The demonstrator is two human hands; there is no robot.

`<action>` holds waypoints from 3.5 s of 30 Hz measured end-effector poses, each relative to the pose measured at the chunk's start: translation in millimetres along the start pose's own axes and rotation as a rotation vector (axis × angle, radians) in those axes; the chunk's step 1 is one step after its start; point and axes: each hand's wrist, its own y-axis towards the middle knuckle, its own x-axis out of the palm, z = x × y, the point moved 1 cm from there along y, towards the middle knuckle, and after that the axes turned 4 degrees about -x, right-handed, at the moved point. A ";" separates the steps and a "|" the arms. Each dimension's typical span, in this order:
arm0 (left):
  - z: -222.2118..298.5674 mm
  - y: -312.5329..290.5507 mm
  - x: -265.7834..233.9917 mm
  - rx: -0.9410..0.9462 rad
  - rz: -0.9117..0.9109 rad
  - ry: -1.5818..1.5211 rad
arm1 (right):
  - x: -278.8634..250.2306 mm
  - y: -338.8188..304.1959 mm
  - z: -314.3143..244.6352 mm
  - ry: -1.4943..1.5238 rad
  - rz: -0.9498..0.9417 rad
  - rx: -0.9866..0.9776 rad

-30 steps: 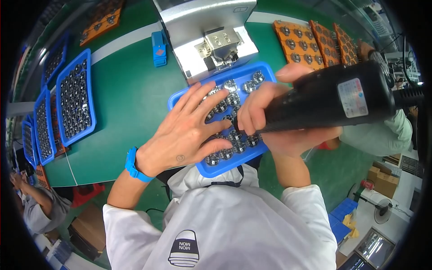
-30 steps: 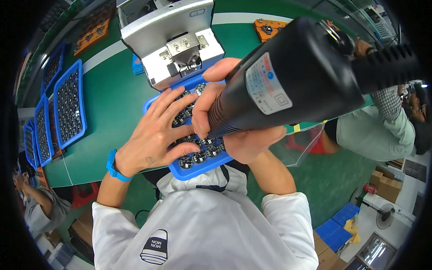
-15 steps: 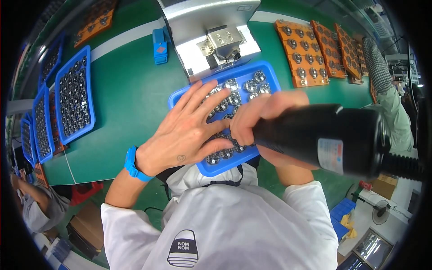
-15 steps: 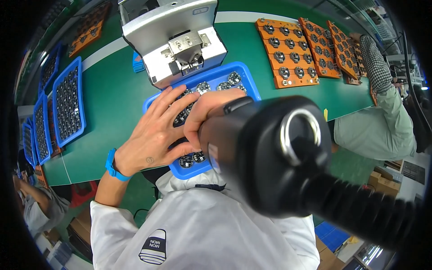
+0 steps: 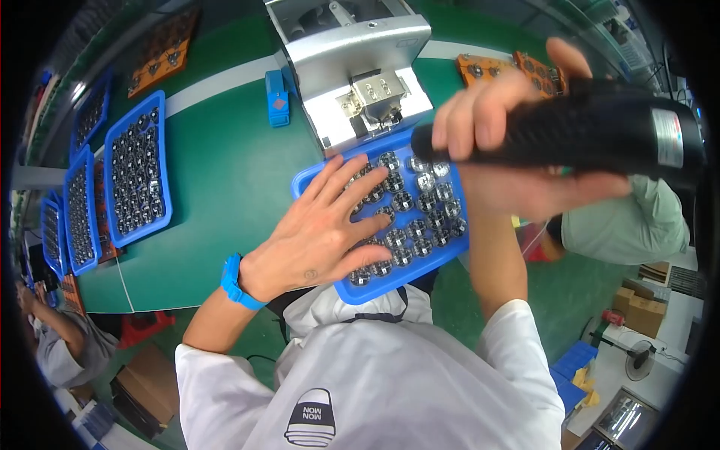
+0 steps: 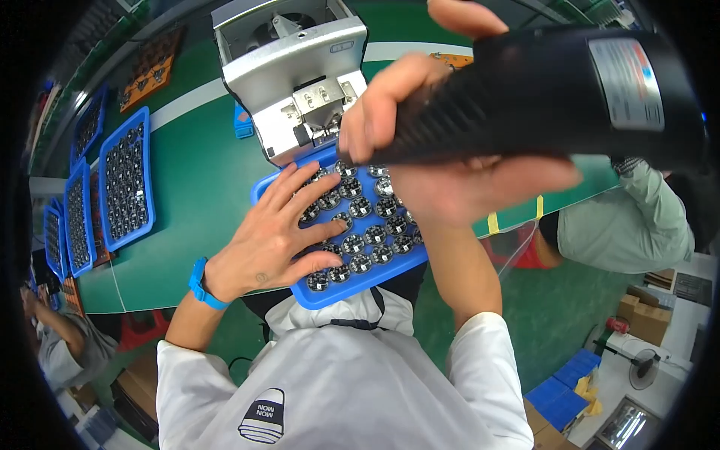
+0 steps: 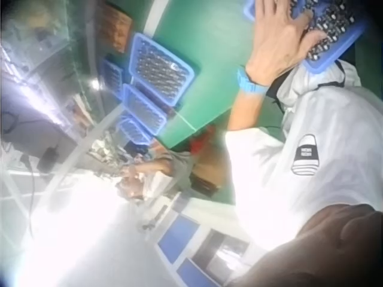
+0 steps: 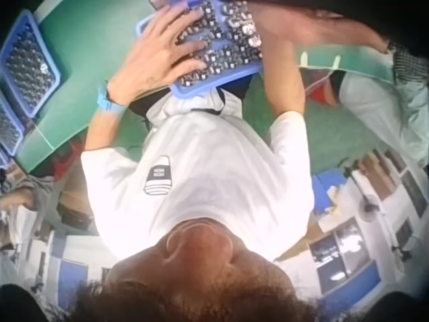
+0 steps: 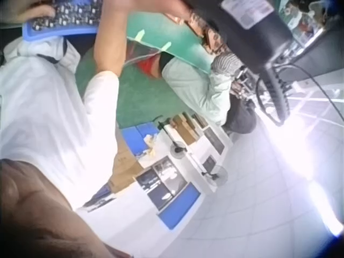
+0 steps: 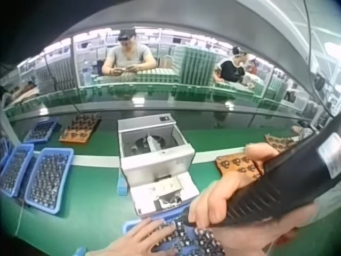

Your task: The person fastens screws into electronic modules within a plastic tray on an assembly line using an electric screwdriver.

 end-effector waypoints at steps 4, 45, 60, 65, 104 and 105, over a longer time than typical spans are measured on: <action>-0.3 0.9 0.1 0.007 0.001 -0.002 | -10.8 7.4 10.1 0.029 0.014 -0.026; 4.6 2.9 4.8 0.213 -0.061 0.011 | 16.3 -75.4 -46.3 -0.192 0.153 0.358; 0.3 4.0 10.0 0.162 -0.115 0.014 | 7.8 -83.7 -27.9 -0.159 0.111 0.302; -0.2 3.7 9.9 0.166 -0.114 0.010 | 5.7 -83.4 -31.5 -0.226 0.124 0.335; 3.5 5.4 5.2 0.148 0.217 -0.273 | 35.2 -74.1 -43.6 -0.004 0.261 0.068; 3.2 5.3 5.4 0.150 0.220 -0.261 | 35.9 -73.4 -44.0 -0.002 0.284 0.061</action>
